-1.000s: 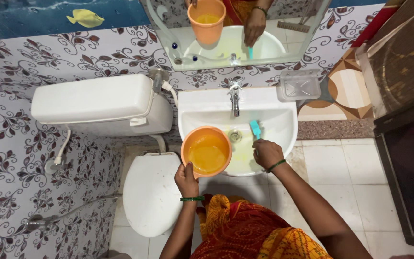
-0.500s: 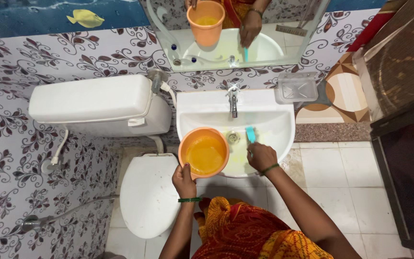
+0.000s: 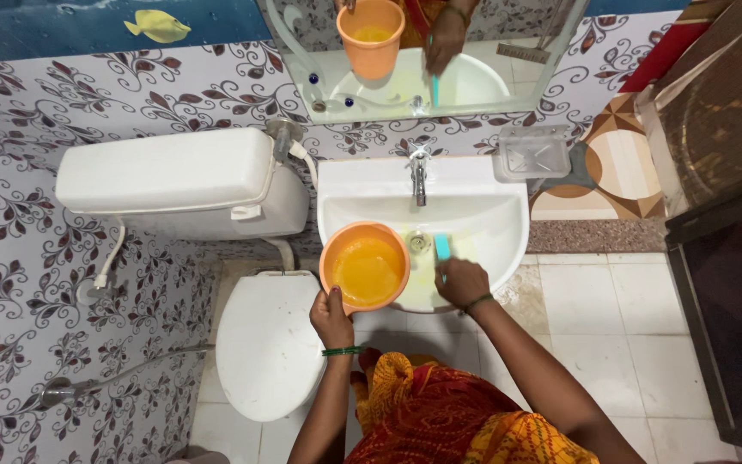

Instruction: The person uses a blue brush and a yellow liquid from a bowl to scrub the inside of a white bathroom sink. They then move to the wall above the sink and scrub the dolphin-themed wallpaper with the same brush and liquid.

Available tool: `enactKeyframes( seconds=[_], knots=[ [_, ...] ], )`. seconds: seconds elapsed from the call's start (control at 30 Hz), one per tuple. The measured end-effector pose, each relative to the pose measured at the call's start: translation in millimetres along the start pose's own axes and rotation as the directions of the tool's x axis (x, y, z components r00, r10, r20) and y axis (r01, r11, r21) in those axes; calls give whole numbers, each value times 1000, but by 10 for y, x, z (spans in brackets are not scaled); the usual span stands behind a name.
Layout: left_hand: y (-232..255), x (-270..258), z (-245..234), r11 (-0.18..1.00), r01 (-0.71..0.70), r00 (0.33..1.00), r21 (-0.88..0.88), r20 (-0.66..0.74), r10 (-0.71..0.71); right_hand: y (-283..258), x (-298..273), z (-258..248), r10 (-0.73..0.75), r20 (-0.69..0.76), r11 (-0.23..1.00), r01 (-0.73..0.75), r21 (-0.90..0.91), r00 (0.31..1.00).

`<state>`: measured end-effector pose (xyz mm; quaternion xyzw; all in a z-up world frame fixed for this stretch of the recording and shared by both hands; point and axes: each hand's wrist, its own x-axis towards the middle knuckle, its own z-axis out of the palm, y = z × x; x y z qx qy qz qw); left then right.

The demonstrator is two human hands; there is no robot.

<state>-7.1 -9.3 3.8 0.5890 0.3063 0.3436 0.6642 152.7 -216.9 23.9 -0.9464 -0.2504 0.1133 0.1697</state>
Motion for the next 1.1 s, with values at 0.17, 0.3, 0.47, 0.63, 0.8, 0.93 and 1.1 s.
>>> enactKeyframes(
  seconds=[0.17, 0.3, 0.47, 0.63, 0.8, 0.93, 1.1],
  knots=[
    [-100, 23, 19, 999, 21, 999, 24, -31, -20, -17, 32, 85, -54, 16, 990, 52, 132, 998],
    [-217, 14, 27, 997, 33, 997, -73, -62, -37, -68, -496, 37, -203, -34, 921, 202, 333, 979],
    [-116, -55, 18, 1000, 12, 996, 6, -89, -11, -8, -5, 428, -70, 27, 933, 56, 355, 997],
    [-64, -56, 75, 999, 42, 995, -22, -91, -44, -12, 385, 459, 0, -113, 919, 45, 393, 994],
    [-226, 1, 179, 988, -75, 993, -132, -106, 61, 37, -245, 453, -116, 19, 925, 101, 366, 993],
    [-425, 122, 336, 987, -148, 976, 56, -156, 155, -72, -223, 442, -57, 67, 947, 33, 320, 996],
    [-631, 218, 514, 985, -150, 973, 91, -165, 163, -16, -17, 394, -18, -53, 936, 35, 349, 998]
  ],
)
